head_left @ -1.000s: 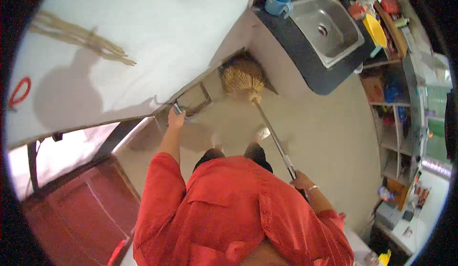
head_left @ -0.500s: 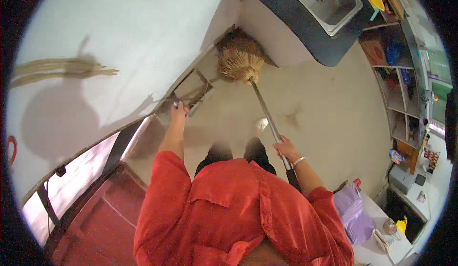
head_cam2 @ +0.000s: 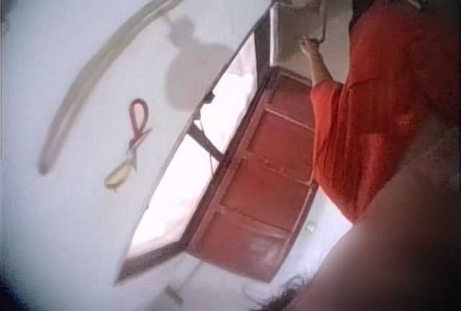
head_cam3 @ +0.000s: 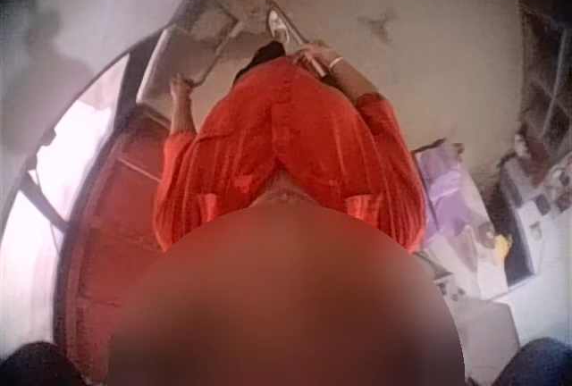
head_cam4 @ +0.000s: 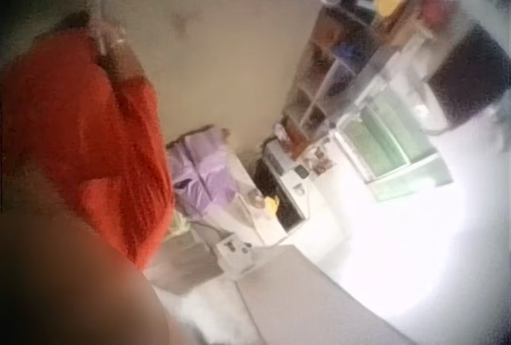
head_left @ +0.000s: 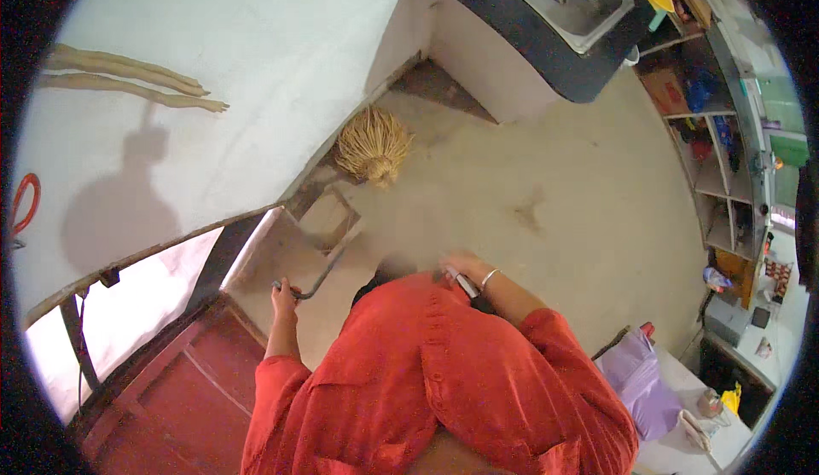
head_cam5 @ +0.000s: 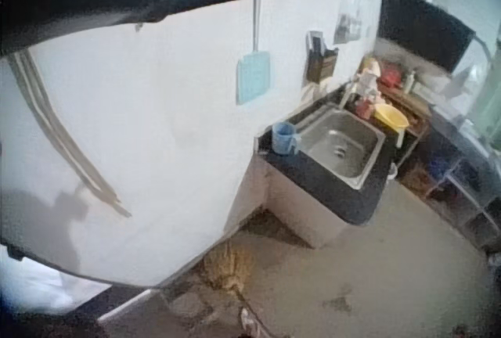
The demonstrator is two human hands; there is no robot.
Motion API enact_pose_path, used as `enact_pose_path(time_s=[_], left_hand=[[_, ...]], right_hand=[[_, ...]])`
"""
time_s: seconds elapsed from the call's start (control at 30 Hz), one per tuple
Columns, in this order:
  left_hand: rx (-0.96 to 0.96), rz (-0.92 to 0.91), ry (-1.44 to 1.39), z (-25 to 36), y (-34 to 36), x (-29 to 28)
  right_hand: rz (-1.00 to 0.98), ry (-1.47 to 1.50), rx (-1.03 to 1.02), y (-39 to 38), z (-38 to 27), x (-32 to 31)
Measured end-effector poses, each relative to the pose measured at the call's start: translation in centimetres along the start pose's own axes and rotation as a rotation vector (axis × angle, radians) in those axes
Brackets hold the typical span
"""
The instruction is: The person places a plastic bag into a lower shelf, sweeps the floor with a broom, uses a dustpan to collect debris while walking outside, and then picks up a phone.
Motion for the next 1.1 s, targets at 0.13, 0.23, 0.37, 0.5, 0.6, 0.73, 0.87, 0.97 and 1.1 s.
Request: enact_pose_path(time_s=[0.13,0.23,0.37,0.5,0.6,0.73,0.87,0.97,1.1], left_hand=[[0.019,0.077,0.055,-3.4,-1.1,-1.2],[0.061,0.064,0.084,-6.3,-0.6,-3.6],[0.115,0.074,0.269,-8.3,-0.6,-7.1],[0.174,0.243,0.126,-10.3,0.8,-10.8],[0.166,0.281,0.069,-11.3,0.7,-12.7],[0.116,0.318,0.166,-12.7,2.0,-15.1],[0.0,0.202,-0.089,-12.3,3.0,-15.2],[0.096,0.104,0.104,-10.1,3.0,-14.8],[0.125,0.008,0.13,-9.3,5.8,-15.2]], right_hand=[[0.104,-0.023,0.083,-1.8,3.2,-2.1],[0.155,0.066,0.082,-5.8,6.2,-4.6],[0.281,0.368,0.18,-8.7,13.2,-9.2],[0.328,0.44,0.148,-9.5,18.7,-13.8],[0.456,0.32,0.05,-11.6,19.5,-14.5],[0.438,0.264,0.017,-14.7,20.0,-12.7],[0.362,0.275,0.078,-18.6,19.1,-5.6],[0.257,0.123,0.124,-17.8,17.3,-0.4],[-0.007,0.096,-0.118,-11.3,19.5,4.5]])
Point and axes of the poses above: each hand's wrist, its own y-axis towards the middle knuckle, its own x-axis out of the palm, z = x × y, the point moved 2 cm from there along y, towards the middle knuckle, and after that the axes turned 15 degrees about z, right-handed, at the moved point
